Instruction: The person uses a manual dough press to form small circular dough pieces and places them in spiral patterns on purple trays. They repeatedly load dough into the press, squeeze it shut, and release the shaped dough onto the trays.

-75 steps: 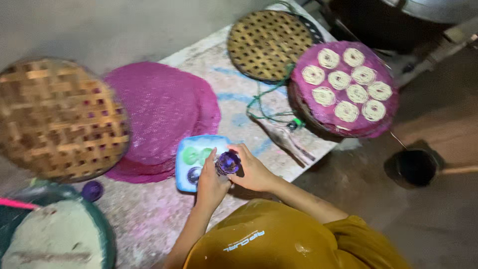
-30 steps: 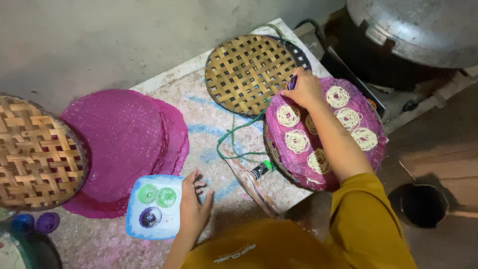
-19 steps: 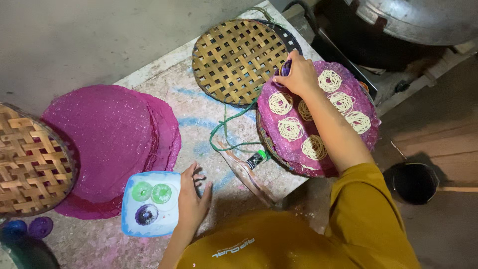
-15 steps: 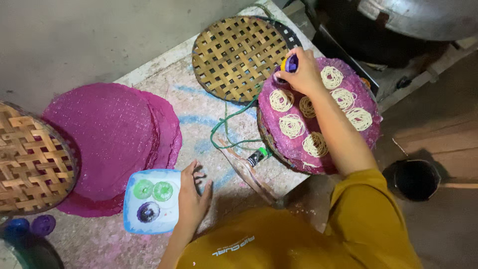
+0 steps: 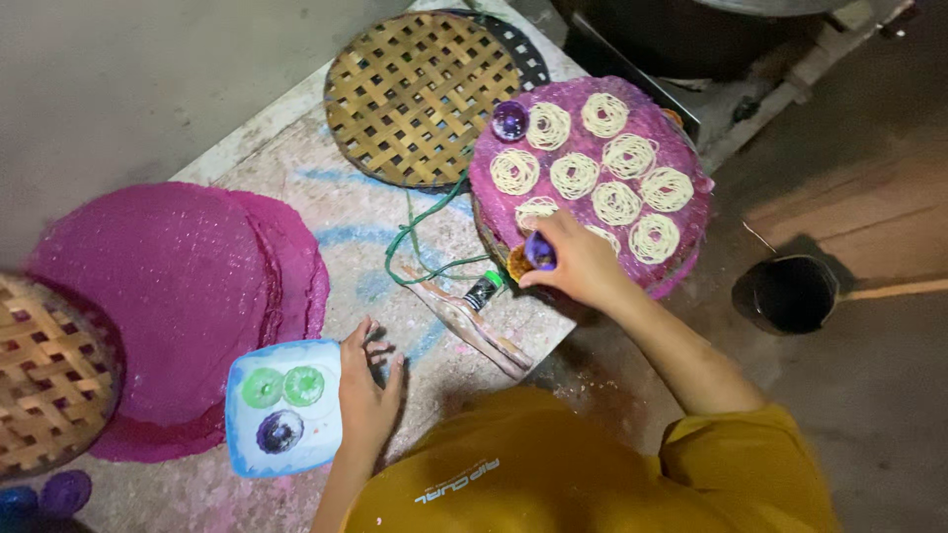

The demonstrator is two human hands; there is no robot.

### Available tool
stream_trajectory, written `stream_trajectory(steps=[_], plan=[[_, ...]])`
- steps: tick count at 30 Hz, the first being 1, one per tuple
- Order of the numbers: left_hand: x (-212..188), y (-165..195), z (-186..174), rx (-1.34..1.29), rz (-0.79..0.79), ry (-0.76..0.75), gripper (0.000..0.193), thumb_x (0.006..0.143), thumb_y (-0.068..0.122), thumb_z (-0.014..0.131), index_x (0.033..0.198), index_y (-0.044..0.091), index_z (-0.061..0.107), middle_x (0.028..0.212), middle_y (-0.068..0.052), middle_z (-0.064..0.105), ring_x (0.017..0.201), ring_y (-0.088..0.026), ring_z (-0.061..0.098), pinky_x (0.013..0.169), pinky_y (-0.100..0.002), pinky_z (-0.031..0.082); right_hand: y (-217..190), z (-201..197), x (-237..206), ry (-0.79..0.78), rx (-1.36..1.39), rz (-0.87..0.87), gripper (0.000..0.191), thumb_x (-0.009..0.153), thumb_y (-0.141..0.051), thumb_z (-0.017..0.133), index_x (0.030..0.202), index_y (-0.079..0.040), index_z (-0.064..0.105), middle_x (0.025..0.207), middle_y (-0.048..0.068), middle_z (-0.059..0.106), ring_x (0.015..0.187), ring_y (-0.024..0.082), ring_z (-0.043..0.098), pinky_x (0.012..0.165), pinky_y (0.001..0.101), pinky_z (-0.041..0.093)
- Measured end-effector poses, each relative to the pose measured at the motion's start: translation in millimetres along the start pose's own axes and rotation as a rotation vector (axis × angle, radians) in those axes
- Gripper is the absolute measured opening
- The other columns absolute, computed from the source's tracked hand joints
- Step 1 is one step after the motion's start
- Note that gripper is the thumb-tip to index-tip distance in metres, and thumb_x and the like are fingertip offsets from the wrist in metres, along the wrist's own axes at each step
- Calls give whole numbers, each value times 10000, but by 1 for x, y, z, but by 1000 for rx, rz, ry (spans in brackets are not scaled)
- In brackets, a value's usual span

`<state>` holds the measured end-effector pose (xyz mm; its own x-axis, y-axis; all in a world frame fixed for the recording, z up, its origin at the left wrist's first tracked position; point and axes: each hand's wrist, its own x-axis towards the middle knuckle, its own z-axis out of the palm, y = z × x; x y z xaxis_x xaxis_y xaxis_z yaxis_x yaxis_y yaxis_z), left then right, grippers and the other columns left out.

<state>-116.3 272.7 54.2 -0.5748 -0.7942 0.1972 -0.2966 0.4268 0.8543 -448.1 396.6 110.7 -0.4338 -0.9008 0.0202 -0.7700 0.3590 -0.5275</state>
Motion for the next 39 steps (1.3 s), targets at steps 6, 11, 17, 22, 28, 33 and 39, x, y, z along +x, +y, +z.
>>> stream_trajectory(steps=[6,11,17,22,28,33,39], plan=[[-20,4,-7,23,-18,-12,691,859,21,704,1480,-24,404,1271,-198,591,1009,-256,673,894,-360,545,101,-58,-43,562,-125,204,720,746,-419,968,1251,-75,588,1161,179,598,1072,373,636,907,470,536],[-30,3,-9,53,-7,7,710,847,32,711,1483,-31,400,1247,-201,593,961,-257,665,873,-367,532,161,-56,-62,542,-196,491,841,682,-432,983,1284,-30,554,1246,226,528,1040,432,588,829,531,501],[-32,5,-3,50,-68,16,684,838,33,708,1461,-3,428,1273,-179,595,960,-239,667,820,-353,543,125,-48,-55,676,-289,200,790,794,-392,926,1380,-2,568,1302,216,580,1200,423,543,1029,516,442],[-28,5,-7,57,-41,52,673,833,21,715,1452,-2,451,1249,-174,592,986,-239,654,837,-346,541,63,-8,-9,191,5,-197,656,735,-325,923,1258,-41,647,1283,212,604,1252,424,512,1046,485,426],[-30,10,-17,53,-105,117,667,843,28,718,1452,5,447,1237,-159,594,981,-240,641,842,-340,530,56,1,118,377,-121,-177,648,869,-310,853,1393,-61,566,1398,201,580,1325,410,487,1120,494,415],[-31,13,-31,99,-101,194,668,852,16,707,1467,10,445,1295,-175,574,1018,-248,643,896,-356,526,47,12,197,276,-229,25,911,744,-434,894,1467,-122,435,1430,209,495,1332,453,416,1038,677,318],[-28,-11,-53,81,-223,280,705,841,30,703,1482,25,408,1338,-165,585,1035,-247,659,885,-389,536,24,5,218,272,-230,28,969,761,-416,888,1540,-113,399,1454,233,483,1371,467,437,1070,727,268]])
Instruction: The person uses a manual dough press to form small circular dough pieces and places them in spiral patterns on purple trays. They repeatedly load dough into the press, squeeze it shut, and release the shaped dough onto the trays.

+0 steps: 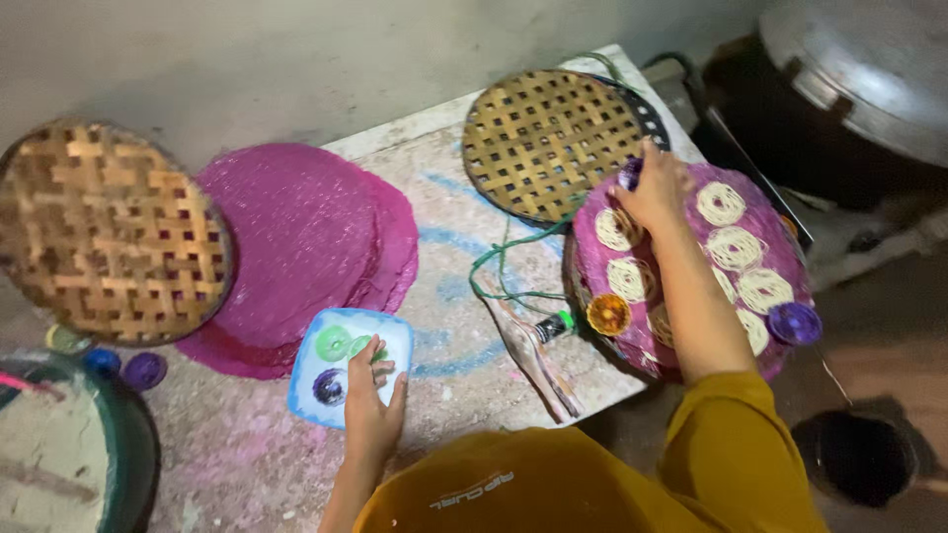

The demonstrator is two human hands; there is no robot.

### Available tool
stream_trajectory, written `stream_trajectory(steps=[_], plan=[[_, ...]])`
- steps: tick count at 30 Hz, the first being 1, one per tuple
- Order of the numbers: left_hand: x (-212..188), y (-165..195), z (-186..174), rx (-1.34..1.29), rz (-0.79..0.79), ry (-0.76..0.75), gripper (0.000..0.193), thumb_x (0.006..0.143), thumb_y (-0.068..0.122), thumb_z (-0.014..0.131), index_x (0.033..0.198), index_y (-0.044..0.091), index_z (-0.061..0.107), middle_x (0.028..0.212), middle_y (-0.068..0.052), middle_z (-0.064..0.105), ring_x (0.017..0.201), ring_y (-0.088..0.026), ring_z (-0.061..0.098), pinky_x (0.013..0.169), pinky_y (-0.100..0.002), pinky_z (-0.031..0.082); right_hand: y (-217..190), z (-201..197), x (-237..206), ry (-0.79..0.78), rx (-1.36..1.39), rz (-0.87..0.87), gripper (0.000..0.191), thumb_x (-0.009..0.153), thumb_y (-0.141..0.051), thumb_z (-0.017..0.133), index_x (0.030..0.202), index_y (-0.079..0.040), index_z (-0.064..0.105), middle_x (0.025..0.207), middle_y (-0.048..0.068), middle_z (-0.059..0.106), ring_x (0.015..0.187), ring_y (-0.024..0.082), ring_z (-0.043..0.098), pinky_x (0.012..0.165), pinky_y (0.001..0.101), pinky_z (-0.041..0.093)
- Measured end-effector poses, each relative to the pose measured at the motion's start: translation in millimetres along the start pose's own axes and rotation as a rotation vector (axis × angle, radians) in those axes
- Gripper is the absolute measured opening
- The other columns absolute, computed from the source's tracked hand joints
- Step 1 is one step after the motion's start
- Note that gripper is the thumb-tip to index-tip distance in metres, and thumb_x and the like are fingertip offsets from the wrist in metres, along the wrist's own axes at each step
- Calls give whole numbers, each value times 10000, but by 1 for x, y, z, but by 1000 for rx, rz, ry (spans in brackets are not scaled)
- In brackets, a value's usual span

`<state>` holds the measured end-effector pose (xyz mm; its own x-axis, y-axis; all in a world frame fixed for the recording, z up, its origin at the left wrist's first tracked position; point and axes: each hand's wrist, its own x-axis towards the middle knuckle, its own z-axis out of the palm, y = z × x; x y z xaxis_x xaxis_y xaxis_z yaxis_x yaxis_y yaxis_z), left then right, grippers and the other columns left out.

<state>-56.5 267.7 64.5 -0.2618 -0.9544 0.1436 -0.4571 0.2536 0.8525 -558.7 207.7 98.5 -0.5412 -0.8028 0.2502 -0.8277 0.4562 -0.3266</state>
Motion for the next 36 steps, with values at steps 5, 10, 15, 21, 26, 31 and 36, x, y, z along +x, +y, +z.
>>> stream_trajectory(steps=[5,10,15,21,26,31,36], plan=[[12,-27,-14,16,-6,97,703,853,42,700,1490,22,404,1331,-162,587,1035,-238,657,878,-376,545,-92,58,-6,35,871,-178,757,817,-310,912,1403,-83,489,1129,132,501,1036,313,489,894,440,411],[21,-39,-33,6,20,162,666,865,9,710,1468,5,426,1342,-189,560,1061,-256,640,900,-376,535,-199,133,-7,-539,2013,884,554,852,-541,644,1193,-120,528,834,69,476,722,256,510,683,424,507],[5,-58,-65,8,-20,274,654,845,-6,711,1443,0,447,1329,-184,576,1058,-254,642,891,-362,538,-233,144,19,-248,2186,1208,717,917,-738,477,1218,-90,419,1011,247,585,871,399,630,810,543,582],[-32,-103,-108,100,-85,446,626,827,-29,700,1415,-9,486,1324,-192,564,1075,-273,625,875,-356,542,-258,154,35,-128,2211,1206,473,987,-485,533,1139,-38,517,998,205,636,891,353,662,823,487,606],[-27,-123,-131,-5,-184,453,648,825,-31,664,1446,31,490,1281,-159,595,988,-242,651,838,-345,555,-286,169,36,-183,2297,996,282,1045,-274,581,1073,5,598,987,170,678,907,315,689,834,440,627],[1,-130,-140,-36,-100,393,638,838,-8,704,1437,35,492,1290,-166,583,1028,-253,646,845,-358,532,-360,177,-19,-704,1895,361,132,990,-102,578,944,15,616,831,113,662,692,212,677,634,325,586],[58,-143,-163,40,97,490,561,871,-3,700,1407,15,536,1304,-201,574,1097,-327,622,934,-382,526,-436,174,-90,204,469,-729,523,704,-329,836,1127,-50,708,1038,178,698,932,394,665,801,486,554]])
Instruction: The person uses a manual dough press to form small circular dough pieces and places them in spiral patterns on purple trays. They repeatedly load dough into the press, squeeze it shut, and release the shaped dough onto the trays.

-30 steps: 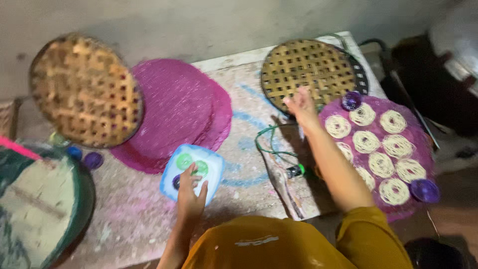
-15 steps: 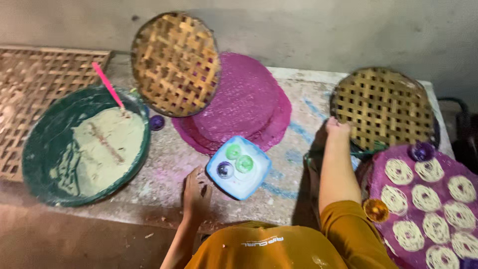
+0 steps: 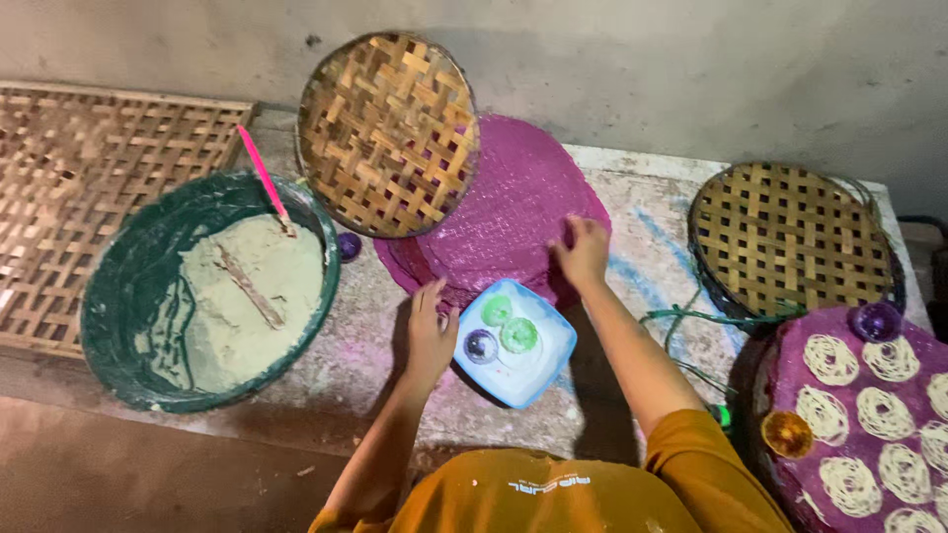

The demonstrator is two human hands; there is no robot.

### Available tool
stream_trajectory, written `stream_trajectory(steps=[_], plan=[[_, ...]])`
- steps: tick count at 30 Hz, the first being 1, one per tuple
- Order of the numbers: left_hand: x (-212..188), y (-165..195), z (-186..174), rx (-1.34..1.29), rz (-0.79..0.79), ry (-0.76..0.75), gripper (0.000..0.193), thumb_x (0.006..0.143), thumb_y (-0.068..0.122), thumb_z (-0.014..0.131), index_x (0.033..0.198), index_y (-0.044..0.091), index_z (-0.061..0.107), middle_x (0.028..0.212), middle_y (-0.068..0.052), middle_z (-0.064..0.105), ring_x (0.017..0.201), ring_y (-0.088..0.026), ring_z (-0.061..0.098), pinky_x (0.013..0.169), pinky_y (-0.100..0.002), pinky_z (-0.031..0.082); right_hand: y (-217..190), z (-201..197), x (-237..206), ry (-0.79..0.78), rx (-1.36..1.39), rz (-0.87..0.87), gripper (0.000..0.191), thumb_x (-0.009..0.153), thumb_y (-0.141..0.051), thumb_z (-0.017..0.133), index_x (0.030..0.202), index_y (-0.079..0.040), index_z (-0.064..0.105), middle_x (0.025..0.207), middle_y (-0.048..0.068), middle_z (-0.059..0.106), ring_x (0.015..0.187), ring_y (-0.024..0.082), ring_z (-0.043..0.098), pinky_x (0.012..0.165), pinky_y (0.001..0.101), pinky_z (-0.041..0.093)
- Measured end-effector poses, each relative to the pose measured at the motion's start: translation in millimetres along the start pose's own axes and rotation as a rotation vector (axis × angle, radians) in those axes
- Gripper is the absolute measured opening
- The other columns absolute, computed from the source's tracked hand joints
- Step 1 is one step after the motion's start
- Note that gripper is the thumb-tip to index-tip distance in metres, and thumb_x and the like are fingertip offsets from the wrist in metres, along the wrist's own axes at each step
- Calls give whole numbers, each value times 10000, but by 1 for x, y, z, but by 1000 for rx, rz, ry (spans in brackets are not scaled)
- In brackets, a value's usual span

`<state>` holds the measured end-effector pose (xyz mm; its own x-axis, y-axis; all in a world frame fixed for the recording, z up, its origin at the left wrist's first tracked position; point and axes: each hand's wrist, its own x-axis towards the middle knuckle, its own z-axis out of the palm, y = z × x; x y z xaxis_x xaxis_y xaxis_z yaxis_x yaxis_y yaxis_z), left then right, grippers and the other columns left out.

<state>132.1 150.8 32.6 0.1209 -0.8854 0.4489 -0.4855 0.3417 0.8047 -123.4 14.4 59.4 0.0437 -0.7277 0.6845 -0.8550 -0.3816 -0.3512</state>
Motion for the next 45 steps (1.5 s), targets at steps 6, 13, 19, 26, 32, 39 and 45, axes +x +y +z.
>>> stream_trajectory(steps=[6,13,19,26,32,39,45], plan=[[118,-22,20,351,105,12,689,847,98,757,1465,27,461,1455,-212,448,1341,-429,433,1137,-494,372,-60,22,8,-635,-95,-113,270,914,-290,693,1140,-154,756,1190,97,719,1051,333,705,898,467,577],[169,-34,-2,838,165,-128,983,770,32,741,1614,113,245,1669,-134,244,1515,-339,268,1217,-520,264,-81,10,3,-730,-41,-182,266,805,-329,671,1005,-171,746,994,139,699,854,379,702,692,513,563],[169,-24,-26,225,383,227,445,1089,24,587,1523,113,537,1499,-109,597,1390,-289,599,1179,-362,465,-88,7,-6,-687,-160,-86,213,945,-317,605,1002,-126,679,961,155,703,852,397,701,708,544,544],[60,33,-78,-78,446,-109,330,978,-41,566,1293,-6,660,1307,-182,683,1229,-334,674,1070,-411,541,-9,-44,18,24,89,466,207,885,-125,583,1026,-47,713,792,137,686,710,248,656,694,423,531],[-53,42,-79,135,796,-426,439,963,56,570,1400,76,605,1437,-124,644,1321,-286,637,1093,-434,524,50,-167,4,141,-165,67,38,1000,11,589,1006,13,626,883,141,647,773,231,631,677,397,495],[-127,13,-37,306,921,-653,514,948,155,589,1461,163,564,1508,-52,579,1386,-240,541,1119,-417,448,-70,-158,-82,-178,-225,-426,188,984,-75,593,801,-117,604,1004,83,778,609,124,655,484,285,490],[-158,2,-28,85,671,-467,532,872,303,738,1341,109,581,1337,-132,596,1302,-310,538,1128,-527,360,-131,-143,-177,-588,45,-419,269,787,-169,693,1037,-93,625,1300,127,649,895,322,695,732,428,569]])
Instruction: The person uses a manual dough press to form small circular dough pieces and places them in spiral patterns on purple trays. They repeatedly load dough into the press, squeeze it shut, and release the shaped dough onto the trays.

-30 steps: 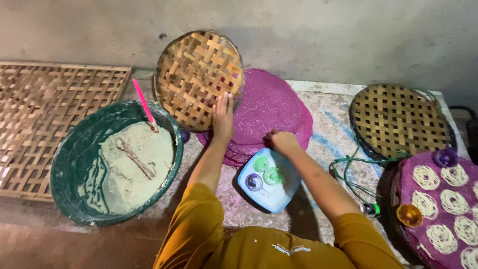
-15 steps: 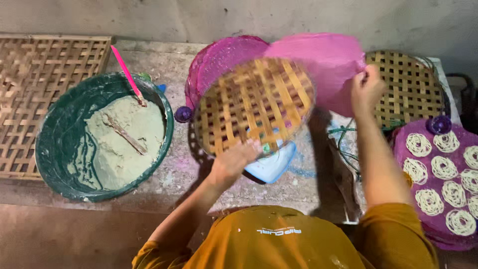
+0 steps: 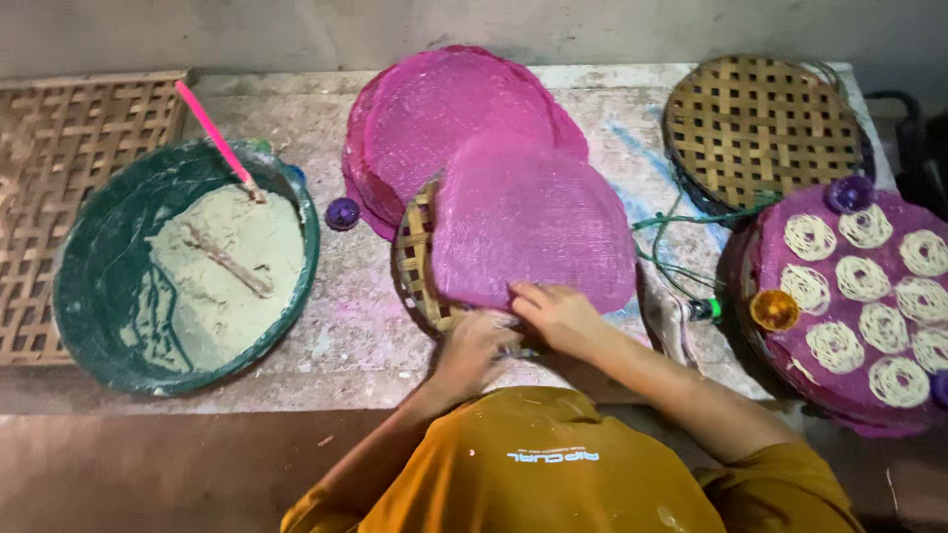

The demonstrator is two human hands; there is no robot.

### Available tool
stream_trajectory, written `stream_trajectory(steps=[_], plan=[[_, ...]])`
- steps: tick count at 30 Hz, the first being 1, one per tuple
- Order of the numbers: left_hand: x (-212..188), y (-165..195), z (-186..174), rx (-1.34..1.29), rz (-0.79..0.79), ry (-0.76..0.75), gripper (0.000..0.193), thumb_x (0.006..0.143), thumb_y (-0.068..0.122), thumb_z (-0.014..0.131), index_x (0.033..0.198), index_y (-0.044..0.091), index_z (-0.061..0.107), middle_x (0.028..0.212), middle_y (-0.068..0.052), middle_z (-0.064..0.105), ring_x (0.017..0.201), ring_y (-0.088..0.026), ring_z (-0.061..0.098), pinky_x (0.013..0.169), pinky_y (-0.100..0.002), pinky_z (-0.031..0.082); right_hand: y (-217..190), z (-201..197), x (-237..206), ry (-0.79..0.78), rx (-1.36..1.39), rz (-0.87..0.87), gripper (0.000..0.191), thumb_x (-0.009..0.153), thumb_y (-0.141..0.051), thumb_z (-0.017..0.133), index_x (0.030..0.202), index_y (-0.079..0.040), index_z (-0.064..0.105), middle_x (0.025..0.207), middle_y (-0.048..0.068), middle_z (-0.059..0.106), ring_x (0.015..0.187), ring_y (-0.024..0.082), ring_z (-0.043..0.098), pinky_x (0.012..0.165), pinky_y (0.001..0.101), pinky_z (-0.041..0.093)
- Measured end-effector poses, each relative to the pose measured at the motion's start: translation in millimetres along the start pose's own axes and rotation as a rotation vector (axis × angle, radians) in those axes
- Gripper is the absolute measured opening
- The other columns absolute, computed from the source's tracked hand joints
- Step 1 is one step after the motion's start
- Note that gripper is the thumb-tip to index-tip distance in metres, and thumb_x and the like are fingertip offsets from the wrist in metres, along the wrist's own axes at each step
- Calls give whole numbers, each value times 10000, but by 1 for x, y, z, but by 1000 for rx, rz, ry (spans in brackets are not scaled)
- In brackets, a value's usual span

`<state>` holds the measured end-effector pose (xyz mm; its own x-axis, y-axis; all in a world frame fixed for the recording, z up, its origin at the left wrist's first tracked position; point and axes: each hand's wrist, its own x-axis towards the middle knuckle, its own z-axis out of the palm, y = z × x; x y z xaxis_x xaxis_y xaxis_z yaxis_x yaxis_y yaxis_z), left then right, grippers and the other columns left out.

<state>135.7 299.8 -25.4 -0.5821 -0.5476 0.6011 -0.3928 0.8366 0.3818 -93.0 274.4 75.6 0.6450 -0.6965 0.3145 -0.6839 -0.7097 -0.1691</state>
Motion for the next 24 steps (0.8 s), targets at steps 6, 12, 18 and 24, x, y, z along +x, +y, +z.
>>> stream_trajectory(steps=[6,12,18,24], plan=[[-25,-27,-35,-962,-1068,875,589,934,233,682,1447,53,458,1373,-136,571,1281,-280,550,1110,-478,414,-33,19,-31,54,221,30,395,840,-246,718,1184,-79,617,1324,169,611,1190,361,620,960,479,504],[11,-74,-28,-1529,-1099,593,602,922,214,676,1467,74,465,1374,-97,604,1265,-263,578,1088,-457,456,-12,-16,-116,340,80,677,456,919,-316,715,1267,-48,595,1370,228,589,1299,411,531,1085,517,417],[28,-45,6,-1222,-1204,342,592,893,159,739,1430,25,530,1347,-100,658,1244,-265,608,1093,-436,457,22,-20,-210,90,51,1208,792,776,-323,793,1399,3,428,1276,258,609,1087,444,619,852,526,511],[33,-10,49,-1317,-1152,395,529,909,107,673,1416,54,532,1361,-42,641,1259,-198,582,1092,-387,424,38,14,-271,280,278,1386,577,843,-231,742,1340,-51,511,1006,213,728,860,317,731,773,425,558]])
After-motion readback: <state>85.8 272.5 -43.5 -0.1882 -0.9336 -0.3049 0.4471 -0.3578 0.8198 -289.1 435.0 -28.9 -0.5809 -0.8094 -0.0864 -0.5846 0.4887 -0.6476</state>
